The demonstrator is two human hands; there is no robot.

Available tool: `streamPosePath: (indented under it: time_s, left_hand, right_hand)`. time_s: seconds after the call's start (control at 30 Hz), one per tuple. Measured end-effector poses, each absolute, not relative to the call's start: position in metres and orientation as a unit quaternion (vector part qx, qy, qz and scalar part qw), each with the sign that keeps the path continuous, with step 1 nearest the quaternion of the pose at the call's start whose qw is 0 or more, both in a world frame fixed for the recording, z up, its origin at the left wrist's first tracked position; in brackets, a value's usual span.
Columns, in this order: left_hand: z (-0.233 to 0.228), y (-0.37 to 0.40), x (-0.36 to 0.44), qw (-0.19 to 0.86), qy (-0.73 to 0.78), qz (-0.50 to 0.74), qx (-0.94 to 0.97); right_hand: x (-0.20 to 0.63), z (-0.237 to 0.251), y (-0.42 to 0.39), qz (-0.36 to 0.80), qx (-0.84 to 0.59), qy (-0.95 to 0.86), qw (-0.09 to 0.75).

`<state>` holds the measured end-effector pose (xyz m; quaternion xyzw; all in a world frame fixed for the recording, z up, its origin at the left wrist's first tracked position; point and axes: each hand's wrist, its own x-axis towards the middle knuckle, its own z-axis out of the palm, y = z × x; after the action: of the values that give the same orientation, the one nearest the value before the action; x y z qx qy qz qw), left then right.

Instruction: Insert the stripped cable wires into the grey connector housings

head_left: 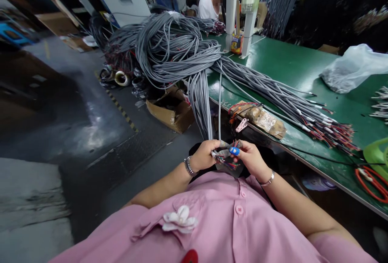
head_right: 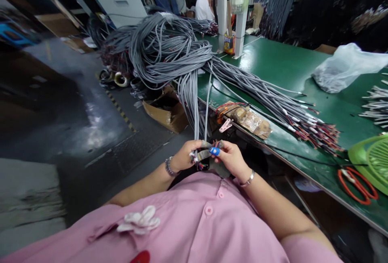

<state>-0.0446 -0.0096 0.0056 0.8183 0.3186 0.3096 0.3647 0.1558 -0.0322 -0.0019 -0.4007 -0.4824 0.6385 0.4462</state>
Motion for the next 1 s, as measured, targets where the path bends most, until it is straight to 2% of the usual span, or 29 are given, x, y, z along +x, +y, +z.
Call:
streamPosePath:
  time_s: [0.13, 0.23, 0.37, 0.67, 1.0]
  left_hand:
    - [0.000, -0.009, -0.045, 0.347, 0.364, 0.293, 0.813]
    - [-0.002, -0.010, -0.041, 0.353, 0.363, 0.293, 0.811]
    - [0.001, -0.007, -0.038, 0.427, 0.367, 0.328, 0.758]
    - [-0.012, 0.005, -0.030, 0.534, 0.417, 0.411, 0.609]
    - [-0.005, 0.008, -0.021, 0.521, 0.408, 0.359, 0.658]
  right_hand:
    - [0.147, -0.009, -0.027, 0.673, -0.412, -0.406, 0.461]
    - [0.145, -0.010, -0.022, 0.656, -0.428, -0.408, 0.468]
    - [0.144, -0.007, -0.015, 0.603, -0.448, -0.442, 0.489]
    - [0.147, -0.014, -0.022, 0.593, -0.458, -0.419, 0.513]
    - [0.161, -0.015, -0.019, 0.553, -0.479, -0.471, 0.493]
